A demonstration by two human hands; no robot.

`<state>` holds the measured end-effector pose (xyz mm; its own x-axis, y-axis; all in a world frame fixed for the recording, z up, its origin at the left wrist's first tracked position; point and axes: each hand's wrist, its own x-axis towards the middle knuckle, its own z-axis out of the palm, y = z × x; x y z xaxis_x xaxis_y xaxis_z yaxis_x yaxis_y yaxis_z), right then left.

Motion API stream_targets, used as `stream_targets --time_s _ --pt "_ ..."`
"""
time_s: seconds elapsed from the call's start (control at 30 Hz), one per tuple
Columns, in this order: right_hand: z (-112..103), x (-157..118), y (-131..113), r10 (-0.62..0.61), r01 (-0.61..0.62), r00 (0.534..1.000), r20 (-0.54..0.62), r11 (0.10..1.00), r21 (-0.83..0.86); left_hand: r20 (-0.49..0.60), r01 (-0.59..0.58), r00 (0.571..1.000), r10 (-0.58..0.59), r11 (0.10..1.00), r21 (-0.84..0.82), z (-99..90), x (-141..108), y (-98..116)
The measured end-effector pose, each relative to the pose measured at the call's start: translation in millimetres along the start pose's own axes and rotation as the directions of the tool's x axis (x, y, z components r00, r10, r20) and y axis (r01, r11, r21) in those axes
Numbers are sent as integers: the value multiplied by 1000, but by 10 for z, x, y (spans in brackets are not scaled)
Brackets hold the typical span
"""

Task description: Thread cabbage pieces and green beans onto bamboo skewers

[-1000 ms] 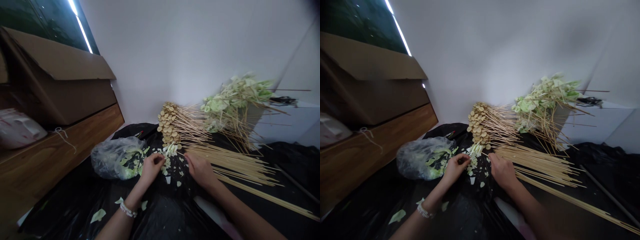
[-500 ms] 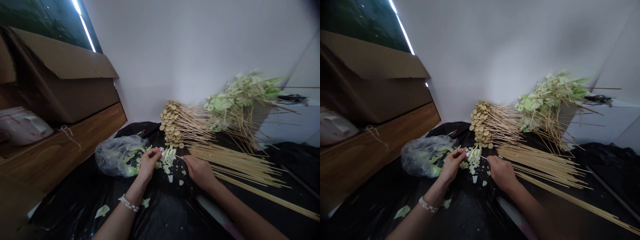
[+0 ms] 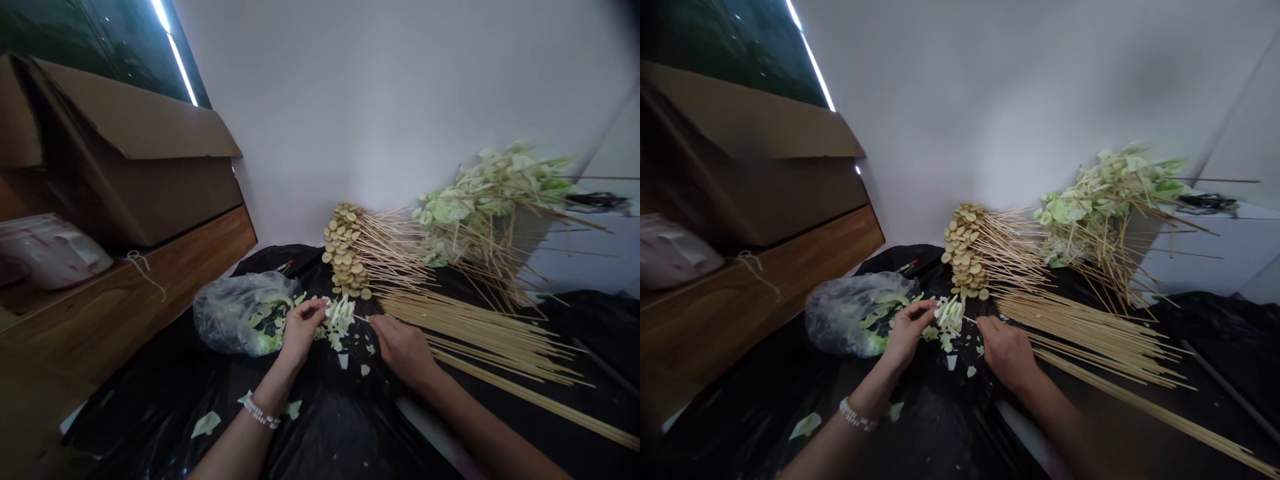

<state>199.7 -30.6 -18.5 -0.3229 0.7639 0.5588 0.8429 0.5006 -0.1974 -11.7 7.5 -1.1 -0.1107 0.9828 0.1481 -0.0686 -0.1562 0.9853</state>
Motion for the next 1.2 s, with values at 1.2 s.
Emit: stream_targets --time_s 1.2 --pt "-46 35 19 -14 15 1000 14 995 -96 -20 -166 985 173 966 199 -11 12 14"
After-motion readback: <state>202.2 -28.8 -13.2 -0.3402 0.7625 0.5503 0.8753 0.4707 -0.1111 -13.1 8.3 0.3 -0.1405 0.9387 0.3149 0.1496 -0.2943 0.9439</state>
